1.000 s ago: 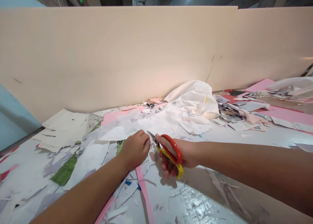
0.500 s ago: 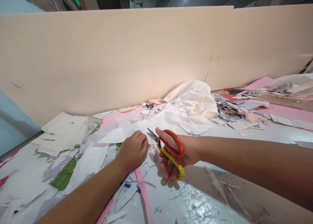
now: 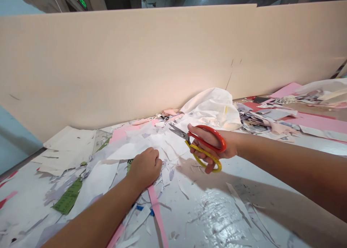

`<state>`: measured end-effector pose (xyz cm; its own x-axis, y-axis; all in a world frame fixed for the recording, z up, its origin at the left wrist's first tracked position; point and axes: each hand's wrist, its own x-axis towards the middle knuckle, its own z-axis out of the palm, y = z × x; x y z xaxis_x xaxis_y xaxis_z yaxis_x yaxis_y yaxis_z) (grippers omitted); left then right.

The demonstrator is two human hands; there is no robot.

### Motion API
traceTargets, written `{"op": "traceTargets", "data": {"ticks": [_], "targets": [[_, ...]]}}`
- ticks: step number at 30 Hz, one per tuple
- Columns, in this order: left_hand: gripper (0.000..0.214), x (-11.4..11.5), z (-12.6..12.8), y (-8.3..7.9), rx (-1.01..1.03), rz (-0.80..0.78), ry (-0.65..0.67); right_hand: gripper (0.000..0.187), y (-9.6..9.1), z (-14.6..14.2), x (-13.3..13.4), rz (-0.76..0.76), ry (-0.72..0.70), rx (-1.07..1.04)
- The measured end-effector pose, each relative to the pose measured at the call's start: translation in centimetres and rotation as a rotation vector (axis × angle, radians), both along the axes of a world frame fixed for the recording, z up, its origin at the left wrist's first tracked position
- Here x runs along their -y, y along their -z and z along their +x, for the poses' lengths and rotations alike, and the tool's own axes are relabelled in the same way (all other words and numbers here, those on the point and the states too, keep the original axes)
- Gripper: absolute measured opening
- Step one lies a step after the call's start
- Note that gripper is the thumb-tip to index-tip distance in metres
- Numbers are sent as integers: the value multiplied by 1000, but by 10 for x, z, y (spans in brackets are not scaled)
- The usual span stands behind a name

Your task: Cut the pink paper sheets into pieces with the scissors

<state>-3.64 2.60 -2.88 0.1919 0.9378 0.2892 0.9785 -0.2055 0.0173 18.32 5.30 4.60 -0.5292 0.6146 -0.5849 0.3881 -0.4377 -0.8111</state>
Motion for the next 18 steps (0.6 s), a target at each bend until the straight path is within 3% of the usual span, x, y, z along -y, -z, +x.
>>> {"op": "traceTargets", "data": {"ticks": [2, 6, 8, 14, 18], "targets": [[17, 0, 0, 0, -22, 0, -29, 64, -4, 9, -2, 144, -35, 84], [19, -1, 1, -2, -83, 11, -87, 53, -7, 33, -13, 571, -56, 347], [21, -1, 0, -5, -120, 11, -100, 49, -4, 45, -24, 667, -78, 351], [29, -4, -5, -10, -166, -22, -125, 38, 2, 65, -53, 666, -299, 455], [35, -3, -2, -19, -102, -71, -122, 34, 3, 60, -60, 663, -343, 472]]}}
